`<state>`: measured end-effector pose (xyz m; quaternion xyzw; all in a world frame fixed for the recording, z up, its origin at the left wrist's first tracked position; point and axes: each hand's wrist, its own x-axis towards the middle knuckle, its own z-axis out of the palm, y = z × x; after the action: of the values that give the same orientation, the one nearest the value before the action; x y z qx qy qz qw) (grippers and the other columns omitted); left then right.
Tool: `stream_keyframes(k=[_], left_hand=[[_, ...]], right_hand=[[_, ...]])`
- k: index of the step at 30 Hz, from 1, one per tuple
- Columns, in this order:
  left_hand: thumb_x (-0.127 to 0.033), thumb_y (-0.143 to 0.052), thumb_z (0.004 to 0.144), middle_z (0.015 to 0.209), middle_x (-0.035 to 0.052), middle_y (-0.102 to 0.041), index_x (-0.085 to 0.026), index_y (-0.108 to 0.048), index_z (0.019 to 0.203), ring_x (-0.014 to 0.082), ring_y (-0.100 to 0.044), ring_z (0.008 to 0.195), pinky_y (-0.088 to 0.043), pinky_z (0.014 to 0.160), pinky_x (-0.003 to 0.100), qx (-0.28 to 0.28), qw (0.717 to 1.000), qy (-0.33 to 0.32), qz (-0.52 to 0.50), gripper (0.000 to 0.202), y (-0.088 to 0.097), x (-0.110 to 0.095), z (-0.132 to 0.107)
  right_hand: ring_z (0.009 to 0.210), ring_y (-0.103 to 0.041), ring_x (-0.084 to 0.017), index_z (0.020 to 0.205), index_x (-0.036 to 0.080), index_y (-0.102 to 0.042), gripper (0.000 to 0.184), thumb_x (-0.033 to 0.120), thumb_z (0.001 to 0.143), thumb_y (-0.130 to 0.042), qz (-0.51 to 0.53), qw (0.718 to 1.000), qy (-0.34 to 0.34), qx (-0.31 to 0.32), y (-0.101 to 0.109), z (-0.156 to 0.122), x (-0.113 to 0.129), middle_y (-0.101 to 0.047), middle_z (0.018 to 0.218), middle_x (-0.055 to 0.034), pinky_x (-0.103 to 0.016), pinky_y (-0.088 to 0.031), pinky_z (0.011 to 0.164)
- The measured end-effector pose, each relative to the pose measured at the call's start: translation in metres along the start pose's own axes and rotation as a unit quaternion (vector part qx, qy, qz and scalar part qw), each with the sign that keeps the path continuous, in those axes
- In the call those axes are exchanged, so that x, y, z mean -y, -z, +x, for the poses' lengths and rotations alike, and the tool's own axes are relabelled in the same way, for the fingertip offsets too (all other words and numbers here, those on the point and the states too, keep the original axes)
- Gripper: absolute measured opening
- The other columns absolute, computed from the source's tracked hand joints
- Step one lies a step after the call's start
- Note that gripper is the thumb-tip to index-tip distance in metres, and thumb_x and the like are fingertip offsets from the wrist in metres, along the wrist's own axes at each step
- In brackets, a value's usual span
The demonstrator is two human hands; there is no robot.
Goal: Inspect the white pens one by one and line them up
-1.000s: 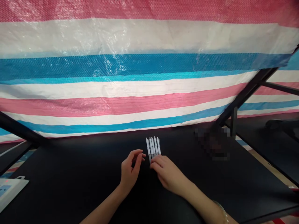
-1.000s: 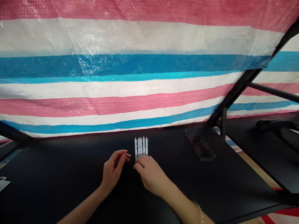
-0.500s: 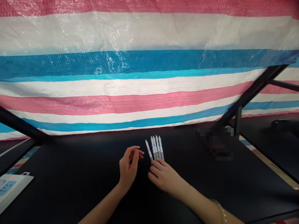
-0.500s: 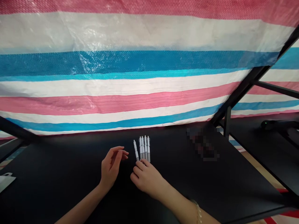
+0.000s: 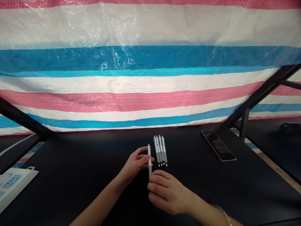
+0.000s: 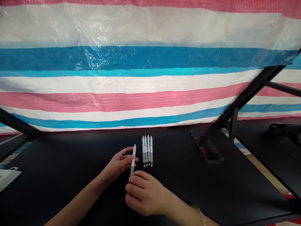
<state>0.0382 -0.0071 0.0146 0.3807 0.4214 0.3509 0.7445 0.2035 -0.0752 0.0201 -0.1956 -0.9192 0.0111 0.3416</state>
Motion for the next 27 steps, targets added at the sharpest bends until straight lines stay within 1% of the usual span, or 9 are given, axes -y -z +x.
stream_keyframes(k=[3,5,8,11,12,13,15,20,27], left_hand=[[-0.021,-0.067,0.076,0.079,0.0043,-0.065,-0.012,-0.058,0.109,0.0104,-0.06,0.069,-0.048,0.069,0.021,-0.002,0.998,-0.015,-0.068,0.035,0.003,-0.002,0.001],[-0.021,-0.066,0.077,0.078,0.0032,-0.063,-0.012,-0.063,0.103,0.0104,-0.059,0.07,-0.047,0.068,0.021,0.001,0.995,-0.015,-0.094,0.027,0.006,-0.004,0.002],[-0.021,-0.064,0.079,0.077,0.0035,-0.062,-0.012,-0.065,0.099,0.0107,-0.059,0.069,-0.047,0.065,0.02,0.023,0.994,-0.013,-0.108,0.022,0.01,-0.004,0.003],[-0.024,-0.062,0.08,0.076,0.0056,-0.065,-0.012,-0.065,0.097,0.0106,-0.058,0.065,-0.046,0.061,0.02,0.044,0.994,-0.007,-0.097,0.021,0.009,-0.002,0.002],[-0.024,-0.063,0.08,0.076,0.0065,-0.066,-0.012,-0.066,0.096,0.0108,-0.059,0.065,-0.046,0.06,0.02,0.049,0.995,-0.004,-0.09,0.02,0.008,-0.001,0.002],[-0.024,-0.063,0.08,0.076,0.0072,-0.067,-0.011,-0.066,0.094,0.0113,-0.059,0.065,-0.046,0.06,0.02,0.057,0.995,0.001,-0.084,0.019,0.007,0.001,0.001],[-0.023,-0.065,0.079,0.075,0.0087,-0.068,-0.011,-0.065,0.089,0.0131,-0.062,0.067,-0.047,0.063,0.021,0.081,0.994,0.011,-0.077,0.016,0.004,0.003,0.0],[-0.021,-0.069,0.075,0.081,0.0099,-0.07,-0.012,-0.063,0.086,0.0171,-0.066,0.074,-0.049,0.07,0.026,0.119,0.988,0.037,-0.096,0.015,0.002,0.006,-0.002],[-0.02,-0.073,0.071,0.068,0.0044,-0.067,-0.012,-0.064,0.083,0.0158,-0.066,0.064,-0.05,0.064,0.026,0.117,0.989,0.009,-0.093,0.017,0.004,0.009,-0.001]], right_hand=[[0.094,-0.048,-0.015,0.091,0.019,-0.051,0.019,0.004,0.082,-0.044,0.133,0.981,-0.136,-0.046,-0.006,-0.005,0.008,-0.055,0.094,-0.0046,-0.033,-0.043,0.085],[0.093,-0.048,-0.015,0.093,0.021,-0.045,0.018,0.007,0.08,-0.046,0.274,0.909,-0.28,-0.144,-0.011,-0.008,0.013,-0.049,0.099,-0.0051,-0.033,-0.044,0.083],[0.094,-0.05,-0.016,0.094,0.023,-0.042,0.019,0.02,0.08,-0.054,0.51,0.716,-0.417,-0.233,-0.017,-0.008,0.017,-0.045,0.101,-0.0036,-0.037,-0.043,0.085],[0.088,-0.058,-0.019,0.108,0.02,-0.044,0.027,0.037,0.087,-0.045,0.724,0.497,-0.456,-0.142,-0.02,-0.005,0.016,-0.051,0.101,-0.0067,-0.041,-0.044,0.082],[0.084,-0.06,-0.02,0.114,0.018,-0.044,0.034,0.041,0.089,-0.042,0.766,0.441,-0.457,-0.1,-0.021,-0.005,0.015,-0.053,0.1,-0.0082,-0.042,-0.045,0.079],[0.08,-0.062,-0.02,0.117,0.016,-0.044,0.039,0.043,0.089,-0.04,0.792,0.403,-0.453,-0.069,-0.023,-0.005,0.014,-0.056,0.097,-0.0091,-0.041,-0.046,0.076],[0.07,-0.063,-0.018,0.117,0.013,-0.047,0.042,0.044,0.089,-0.042,0.81,0.376,-0.447,-0.039,-0.026,-0.008,0.011,-0.06,0.087,-0.0085,-0.035,-0.047,0.068],[0.044,-0.053,-0.008,0.086,0.009,-0.056,0.03,0.039,0.086,-0.052,0.795,0.383,-0.469,-0.018,-0.031,-0.016,0.006,-0.057,0.058,-0.0015,-0.021,-0.041,0.049],[0.04,-0.052,-0.007,0.075,0.009,-0.054,0.033,0.041,0.077,-0.063,0.773,0.391,-0.499,-0.014,-0.032,-0.014,0.002,-0.059,0.055,-0.0024,-0.018,-0.035,0.041]])
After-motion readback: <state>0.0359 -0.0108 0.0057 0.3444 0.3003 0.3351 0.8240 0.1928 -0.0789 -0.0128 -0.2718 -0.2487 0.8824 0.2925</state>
